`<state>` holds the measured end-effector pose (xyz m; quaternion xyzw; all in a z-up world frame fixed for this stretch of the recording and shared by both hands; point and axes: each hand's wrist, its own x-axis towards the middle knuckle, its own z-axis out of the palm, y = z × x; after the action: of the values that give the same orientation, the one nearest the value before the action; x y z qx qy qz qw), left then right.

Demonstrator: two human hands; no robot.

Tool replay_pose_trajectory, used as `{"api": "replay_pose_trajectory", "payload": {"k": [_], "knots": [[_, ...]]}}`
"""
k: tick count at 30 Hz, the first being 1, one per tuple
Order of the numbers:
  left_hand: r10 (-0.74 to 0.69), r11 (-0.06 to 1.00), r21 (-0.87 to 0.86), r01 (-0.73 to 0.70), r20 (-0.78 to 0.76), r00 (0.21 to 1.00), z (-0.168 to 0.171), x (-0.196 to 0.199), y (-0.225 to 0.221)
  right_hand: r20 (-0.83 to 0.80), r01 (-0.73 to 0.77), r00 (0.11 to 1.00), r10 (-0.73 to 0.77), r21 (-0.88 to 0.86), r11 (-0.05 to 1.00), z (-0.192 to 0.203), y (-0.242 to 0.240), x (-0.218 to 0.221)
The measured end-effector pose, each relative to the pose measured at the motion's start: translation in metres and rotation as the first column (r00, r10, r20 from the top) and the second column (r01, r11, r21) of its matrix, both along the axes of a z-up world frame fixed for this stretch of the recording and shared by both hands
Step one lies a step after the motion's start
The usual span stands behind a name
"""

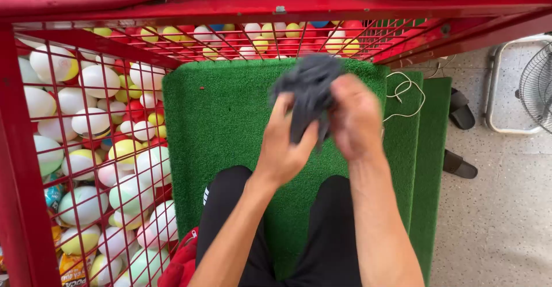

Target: Wiping the metal frame and mesh of a ball pit structure with a cloth.

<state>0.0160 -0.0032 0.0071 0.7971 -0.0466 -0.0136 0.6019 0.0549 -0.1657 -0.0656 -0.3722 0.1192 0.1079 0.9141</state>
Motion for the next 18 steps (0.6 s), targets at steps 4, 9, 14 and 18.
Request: {"api": "replay_pose_trajectory", "payload": {"k": [4, 9, 14, 18], "knots": [[0.065, 0.998, -0.021, -0.062, 0.133, 0.989, -0.002, 0.069, -0.038, 0.091, 0.250, 0.968, -0.236, -0.210, 0.945, 0.048, 0.003, 0.035], [0.233, 0.970, 0.008, -0.245, 0.276, 0.932, -0.063, 0.103, -0.074, 0.395, 0.419, 0.907, -0.144, -0.817, 0.397, 0.026, -0.003, 0.076], [0.228, 0.962, 0.072, -0.262, 0.308, 0.924, -0.042, 0.098, -0.081, 0.464, 0.465, 0.882, -0.082, -0.828, 0.314, 0.031, -0.010, 0.066], [0.215, 0.969, 0.046, -0.243, 0.324, 0.921, -0.041, 0.104, -0.084, 0.509, 0.507, 0.857, -0.084, -0.803, 0.314, 0.056, -0.010, 0.052]]}}
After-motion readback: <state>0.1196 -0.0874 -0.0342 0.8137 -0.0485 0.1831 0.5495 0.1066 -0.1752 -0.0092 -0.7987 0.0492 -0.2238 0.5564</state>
